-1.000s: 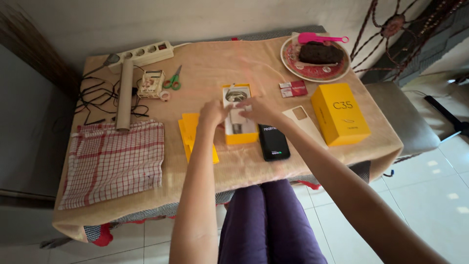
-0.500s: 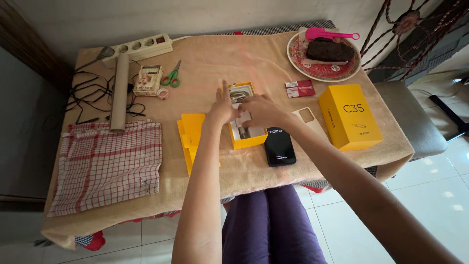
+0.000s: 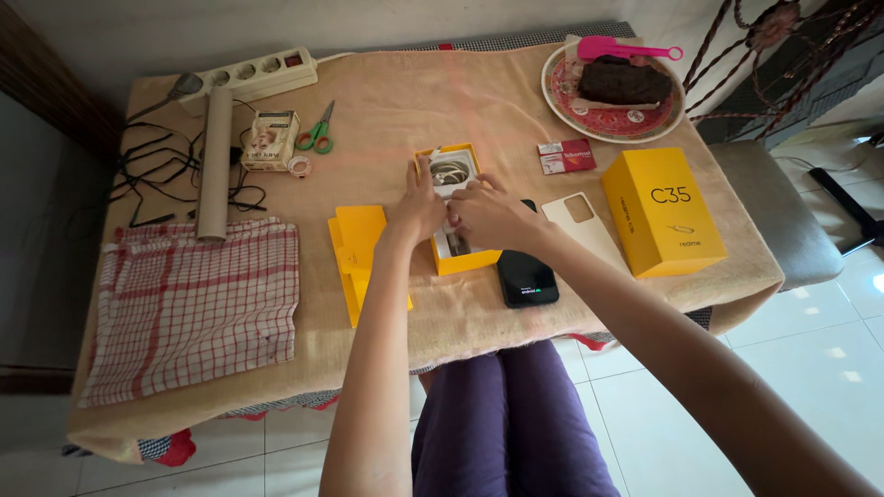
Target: The person unboxes a new Realme C35 smartphone at a table, removing the phone, charging adapter, and cable from the yellow retail box. They plug the charging cable into a power strip, connect it to the phone, power the phone on, then fold the box flaps closed and set the box aside.
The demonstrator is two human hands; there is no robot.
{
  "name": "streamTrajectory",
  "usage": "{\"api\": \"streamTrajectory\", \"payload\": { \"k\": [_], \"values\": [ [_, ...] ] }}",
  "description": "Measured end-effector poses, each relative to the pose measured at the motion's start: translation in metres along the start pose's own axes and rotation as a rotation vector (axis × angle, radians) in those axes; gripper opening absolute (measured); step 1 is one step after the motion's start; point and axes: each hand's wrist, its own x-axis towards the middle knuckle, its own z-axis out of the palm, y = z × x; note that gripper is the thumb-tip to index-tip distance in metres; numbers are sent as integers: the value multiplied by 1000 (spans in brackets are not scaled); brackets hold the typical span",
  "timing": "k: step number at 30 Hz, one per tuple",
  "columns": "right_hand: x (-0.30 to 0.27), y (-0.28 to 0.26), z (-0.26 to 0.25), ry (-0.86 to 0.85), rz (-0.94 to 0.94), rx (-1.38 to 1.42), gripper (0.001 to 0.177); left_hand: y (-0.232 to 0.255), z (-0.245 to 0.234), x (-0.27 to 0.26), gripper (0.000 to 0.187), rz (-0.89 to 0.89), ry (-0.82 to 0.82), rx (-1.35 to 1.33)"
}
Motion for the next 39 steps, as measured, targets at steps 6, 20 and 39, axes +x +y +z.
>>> {"api": "streamTrajectory", "payload": {
  "k": [6, 20, 39],
  "values": [
    [-5, -7, 4, 80, -108, -118, 13, -11, 13, 4, 73, 84, 108, -164],
    [-14, -18, -22, 109, -121, 54, 14, -26, 9, -15, 23, 356, 530, -231],
    [-27, -33, -69, 380, -172, -293, 19, 29, -38, -62, 40, 294, 361, -274]
  ]
}}
